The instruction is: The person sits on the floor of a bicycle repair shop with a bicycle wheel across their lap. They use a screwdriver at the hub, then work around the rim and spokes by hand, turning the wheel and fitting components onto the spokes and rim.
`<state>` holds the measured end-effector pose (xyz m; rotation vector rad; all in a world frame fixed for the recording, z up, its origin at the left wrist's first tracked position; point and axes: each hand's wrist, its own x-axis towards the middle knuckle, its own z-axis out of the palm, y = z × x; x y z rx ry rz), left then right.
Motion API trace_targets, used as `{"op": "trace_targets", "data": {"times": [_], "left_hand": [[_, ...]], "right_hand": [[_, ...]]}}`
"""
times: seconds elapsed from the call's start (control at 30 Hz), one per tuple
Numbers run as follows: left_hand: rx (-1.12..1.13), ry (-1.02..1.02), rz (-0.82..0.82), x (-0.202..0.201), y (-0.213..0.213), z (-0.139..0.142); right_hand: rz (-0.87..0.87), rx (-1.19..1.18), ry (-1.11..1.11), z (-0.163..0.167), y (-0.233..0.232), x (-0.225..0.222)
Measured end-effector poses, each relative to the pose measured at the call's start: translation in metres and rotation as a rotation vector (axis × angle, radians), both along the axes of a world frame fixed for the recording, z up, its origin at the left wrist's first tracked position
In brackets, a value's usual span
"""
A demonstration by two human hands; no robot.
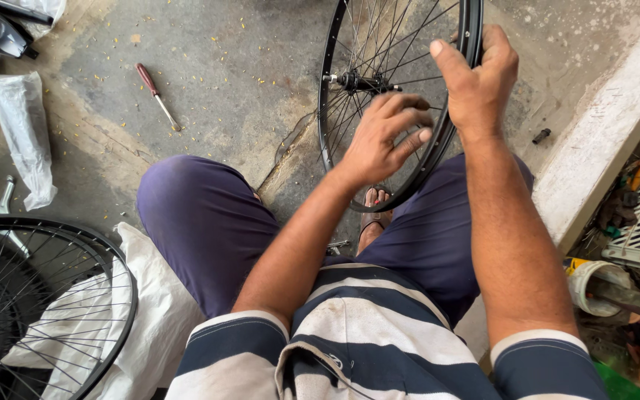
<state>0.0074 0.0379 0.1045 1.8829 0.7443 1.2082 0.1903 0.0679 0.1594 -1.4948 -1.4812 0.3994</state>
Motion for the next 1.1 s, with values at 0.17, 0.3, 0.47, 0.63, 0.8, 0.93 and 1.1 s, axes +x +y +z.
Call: {"op": "trace_targets", "data": {"times": [0.17, 0.3, 0.47, 0.63, 0.8, 0.93, 1.1], "left_hand": [[-0.101, 0.005, -0.28, -0.002, 0.012, -0.012], [-0.05, -0.024, -0.319, 0.004, 0.009, -0.016], [-0.237, -0.178, -0.406, 0.007, 0.006, -0.017], [-0.127, -0.047, -0.314, 0.013, 0.006, -0.02], [-0.167, -0.139, -0.343, 0.02, 0.006, -0.023], [-0.177, -0.019, -0.305, 0.026, 0.004, -0.026], [-0.192, -0.118, -0.362, 0.026, 0.004, -0.028]], "right_hand": [[0.032, -0.037, 0.072, 0.007, -0.007, 0.006], [0.054, -0.061, 0.137, 0.013, -0.008, -0.002], [0.062, -0.104, 0.132, 0.021, -0.002, -0.011], [0.032, -0.101, 0.077, 0.019, 0.003, -0.01], [0.055, -0.069, 0.052, 0.011, 0.007, 0.0], [0.048, -0.065, 0.056, 0.005, 0.007, 0.005], [0.12, -0.033, 0.082, 0.005, 0.004, 0.008]]}}
